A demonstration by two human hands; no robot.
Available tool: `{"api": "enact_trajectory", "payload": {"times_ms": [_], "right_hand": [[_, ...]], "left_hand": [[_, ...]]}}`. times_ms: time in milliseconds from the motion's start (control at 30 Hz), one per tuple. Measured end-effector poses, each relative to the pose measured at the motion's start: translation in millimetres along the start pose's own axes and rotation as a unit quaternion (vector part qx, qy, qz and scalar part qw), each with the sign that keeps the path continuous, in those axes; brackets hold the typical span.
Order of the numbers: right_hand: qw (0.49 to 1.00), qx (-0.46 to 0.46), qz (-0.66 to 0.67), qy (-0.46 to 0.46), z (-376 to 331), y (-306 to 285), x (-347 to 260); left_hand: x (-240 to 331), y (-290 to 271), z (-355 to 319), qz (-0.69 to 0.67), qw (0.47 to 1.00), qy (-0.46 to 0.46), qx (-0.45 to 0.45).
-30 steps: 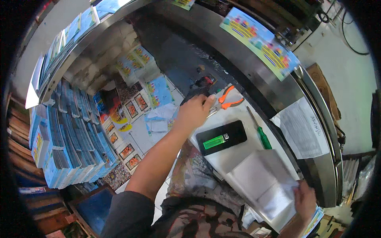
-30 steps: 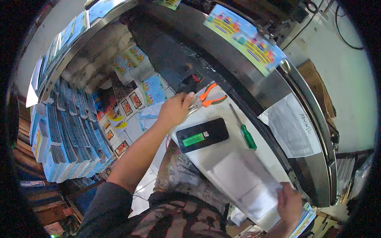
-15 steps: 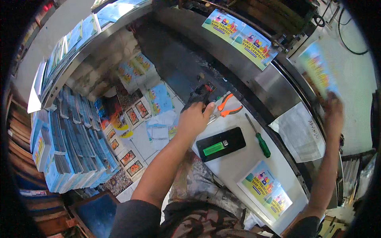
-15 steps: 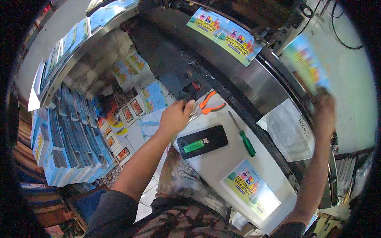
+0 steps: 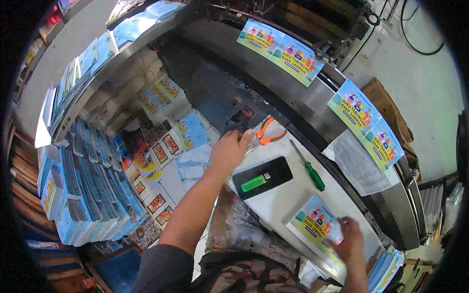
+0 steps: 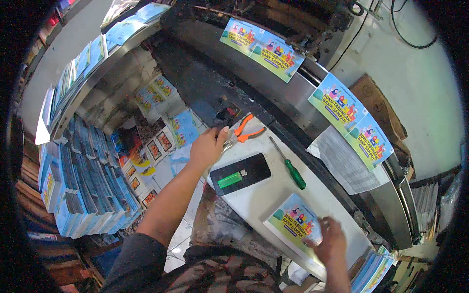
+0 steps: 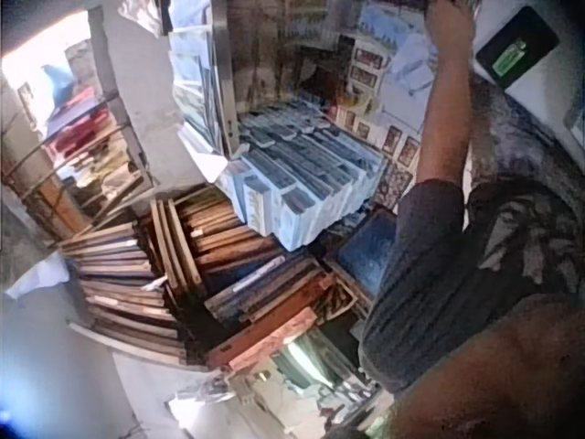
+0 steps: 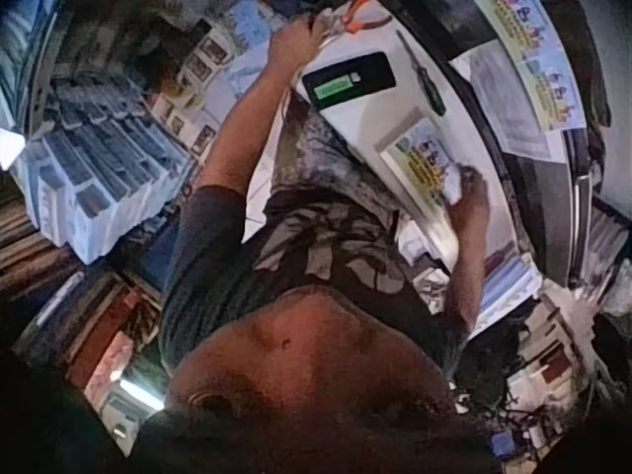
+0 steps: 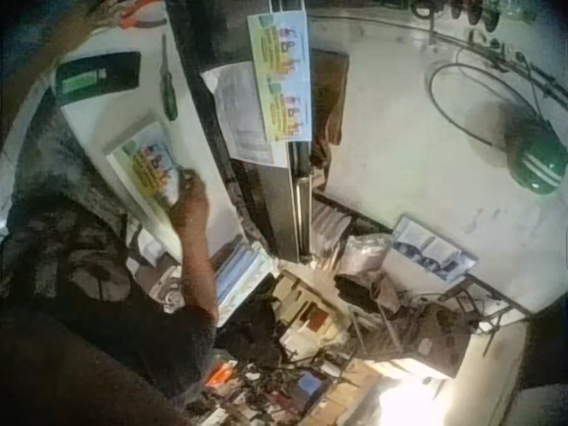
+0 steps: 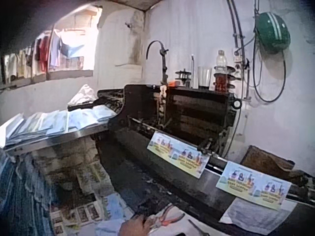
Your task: The person flips through the pages of a booklet, organizes printed papers into stacks, and uses a screwdriver and pliers to adjust a mechanical stapler or binding machine to secure the booklets.
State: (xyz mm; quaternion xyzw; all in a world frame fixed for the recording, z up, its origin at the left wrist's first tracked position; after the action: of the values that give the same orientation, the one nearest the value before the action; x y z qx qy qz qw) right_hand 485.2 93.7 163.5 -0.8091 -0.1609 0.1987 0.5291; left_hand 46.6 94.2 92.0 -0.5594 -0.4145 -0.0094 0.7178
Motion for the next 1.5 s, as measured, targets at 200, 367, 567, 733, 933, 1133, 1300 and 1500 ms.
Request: {"api": "enact_trajectory", "payload": {"times_ms": [200,367,567,733,933,1133,1300,1500], "right_hand": [[0.999,0.011,0.003,-0.053,-26,36,-8],[0.999,0.019,-0.009,-0.028,-25,41,-2],[0.998,0.036,-0.034,-0.048,-53,59,-20],[0.992,0.118,-0.028,-0.043,-53,66,-20],[0.995,0.046,0.048,-0.078,-44,59,-13],[0.954,0.002,0.298,-0.021,-40,46,9],[0.961,-0.094,0.258,-0.039,-30,11,47],[0.892,0.451,-0.011,0.010,-21,-221,78]], "left_hand": [[2,1,0,0.004,1.000,-0.010,-0.014],[1,-3,-1,0.007,1.000,-0.013,-0.019],[2,0,0,0.000,1.000,-0.010,-0.019],[2,0,0,-0.003,1.000,-0.007,-0.015],[-8,-3,-1,-0.017,1.000,-0.012,-0.008],[6,-4,0,-0.036,0.999,-0.021,-0.008],[-13,0,2,-0.052,0.998,-0.035,-0.008],[6,-5,0,-0.007,0.999,-0.033,-0.021]]}}
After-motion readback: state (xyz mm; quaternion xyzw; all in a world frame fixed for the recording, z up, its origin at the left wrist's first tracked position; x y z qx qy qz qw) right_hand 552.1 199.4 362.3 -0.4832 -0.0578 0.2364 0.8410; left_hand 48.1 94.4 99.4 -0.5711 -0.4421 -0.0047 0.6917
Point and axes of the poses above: each hand's wrist, its own z-axis towards the middle knuckle, its own y-axis out of the palm, x = y × z, the point moved 8 cm from there along z, towards the middle knuckle, and after that the axes turned 3 degrees about -x, right-handed, at the moved point
